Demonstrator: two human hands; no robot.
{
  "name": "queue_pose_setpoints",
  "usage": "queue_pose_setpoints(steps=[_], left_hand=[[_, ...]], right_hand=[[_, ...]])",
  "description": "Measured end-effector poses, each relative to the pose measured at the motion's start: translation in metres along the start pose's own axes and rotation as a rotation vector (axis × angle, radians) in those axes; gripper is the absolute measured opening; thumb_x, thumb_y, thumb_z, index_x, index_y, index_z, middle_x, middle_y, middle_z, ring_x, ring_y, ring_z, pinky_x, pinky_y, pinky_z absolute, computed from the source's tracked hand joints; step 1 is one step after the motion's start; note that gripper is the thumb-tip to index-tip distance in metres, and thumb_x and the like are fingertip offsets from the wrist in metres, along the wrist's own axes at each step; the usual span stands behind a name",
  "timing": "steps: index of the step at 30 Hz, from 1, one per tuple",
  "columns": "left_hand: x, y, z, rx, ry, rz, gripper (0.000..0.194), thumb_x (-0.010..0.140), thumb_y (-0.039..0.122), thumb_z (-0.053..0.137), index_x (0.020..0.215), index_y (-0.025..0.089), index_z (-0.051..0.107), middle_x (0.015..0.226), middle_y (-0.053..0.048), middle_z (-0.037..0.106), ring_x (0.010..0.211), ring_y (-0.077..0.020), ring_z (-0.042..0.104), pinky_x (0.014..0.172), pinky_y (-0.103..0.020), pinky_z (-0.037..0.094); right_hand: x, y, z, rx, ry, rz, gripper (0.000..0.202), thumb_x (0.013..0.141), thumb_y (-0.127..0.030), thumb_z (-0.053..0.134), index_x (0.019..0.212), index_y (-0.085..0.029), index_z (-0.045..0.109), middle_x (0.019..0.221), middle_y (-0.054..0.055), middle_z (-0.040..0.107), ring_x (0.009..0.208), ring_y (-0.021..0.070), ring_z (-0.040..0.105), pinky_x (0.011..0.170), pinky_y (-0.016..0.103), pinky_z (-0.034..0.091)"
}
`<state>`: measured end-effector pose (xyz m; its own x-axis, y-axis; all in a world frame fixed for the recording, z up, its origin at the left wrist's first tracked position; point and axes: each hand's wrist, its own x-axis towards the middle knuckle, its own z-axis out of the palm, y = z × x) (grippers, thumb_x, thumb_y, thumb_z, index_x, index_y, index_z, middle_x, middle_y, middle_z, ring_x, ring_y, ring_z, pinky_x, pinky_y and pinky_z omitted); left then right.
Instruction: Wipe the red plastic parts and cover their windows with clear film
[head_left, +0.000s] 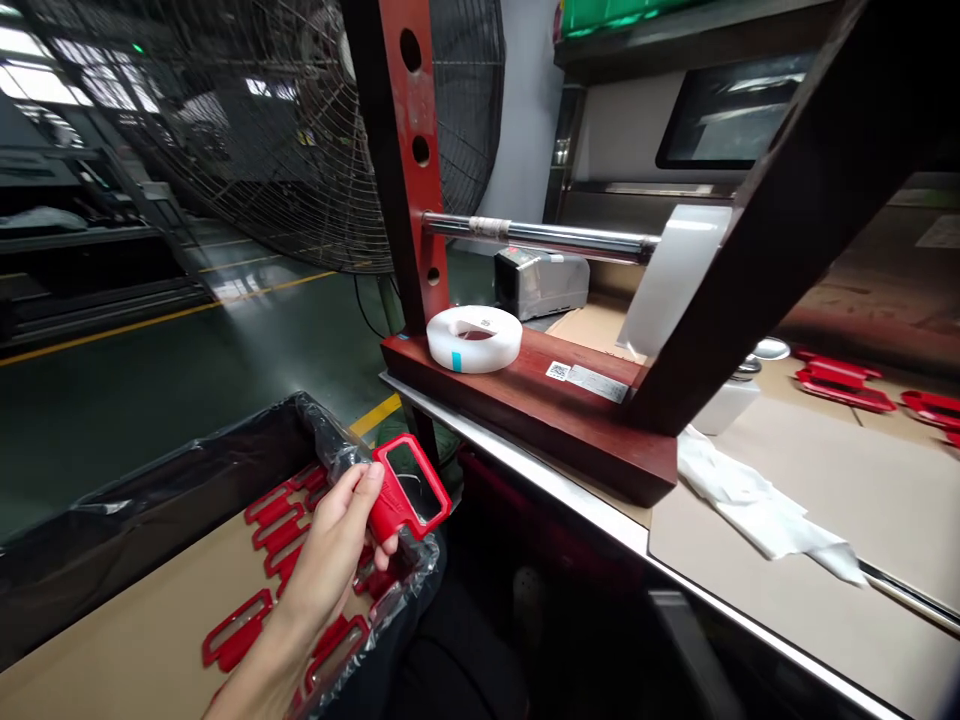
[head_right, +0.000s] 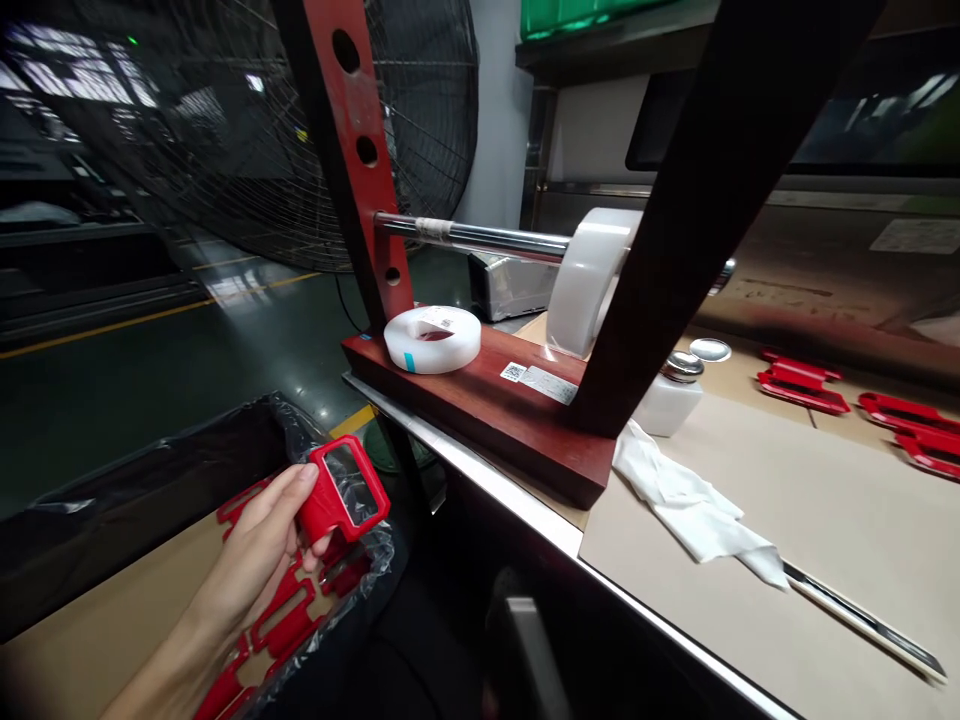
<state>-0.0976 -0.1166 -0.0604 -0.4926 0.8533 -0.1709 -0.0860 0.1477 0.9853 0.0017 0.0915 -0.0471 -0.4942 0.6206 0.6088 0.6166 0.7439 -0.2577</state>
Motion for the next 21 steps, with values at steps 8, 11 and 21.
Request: queue_pose_setpoints(steps=[8, 11, 21], left_hand=[[0.012, 0.015, -0.027, 0.025, 0.098, 0.1, 0.034, 0.078, 0.054, 0.063, 0.078, 0.022, 0.052, 0.053, 0.007, 0.053, 0.042, -0.0102, 0.046, 0.034, -0.017, 0.037], [0.016, 0.012, -0.032, 0.032, 0.123, 0.117, 0.036, 0.079, 0.056, 0.06, 0.076, 0.022, 0.049, 0.052, 0.007, 0.052, 0.041, -0.0096, 0.044, 0.034, -0.017, 0.036], [0.019, 0.007, -0.029, -0.012, 0.108, 0.085, 0.034, 0.079, 0.054, 0.061, 0.077, 0.022, 0.05, 0.056, 0.008, 0.048, 0.04, -0.0087, 0.042, 0.032, -0.017, 0.035]], right_hand=[[0.036, -0.022, 0.036, 0.402, -0.025, 0.016, 0.04, 0.099, -0.042, 0.038, 0.116, -0.012, 0.06, 0.104, 0.005, 0.067, 0.082, 0.012, 0.066, 0.078, 0.031, 0.054], [0.038, -0.03, 0.049, 0.511, -0.014, 0.05, 0.075, 0.099, -0.03, -0.007, 0.115, -0.019, 0.065, 0.088, -0.002, 0.069, 0.082, 0.0089, 0.07, 0.066, 0.018, 0.052], [-0.011, -0.036, 0.027, 0.499, 0.087, 0.218, 0.047, 0.101, -0.041, 0.027, 0.105, -0.021, 0.069, 0.085, -0.002, 0.067, 0.074, 0.0113, 0.07, 0.06, 0.016, 0.053]])
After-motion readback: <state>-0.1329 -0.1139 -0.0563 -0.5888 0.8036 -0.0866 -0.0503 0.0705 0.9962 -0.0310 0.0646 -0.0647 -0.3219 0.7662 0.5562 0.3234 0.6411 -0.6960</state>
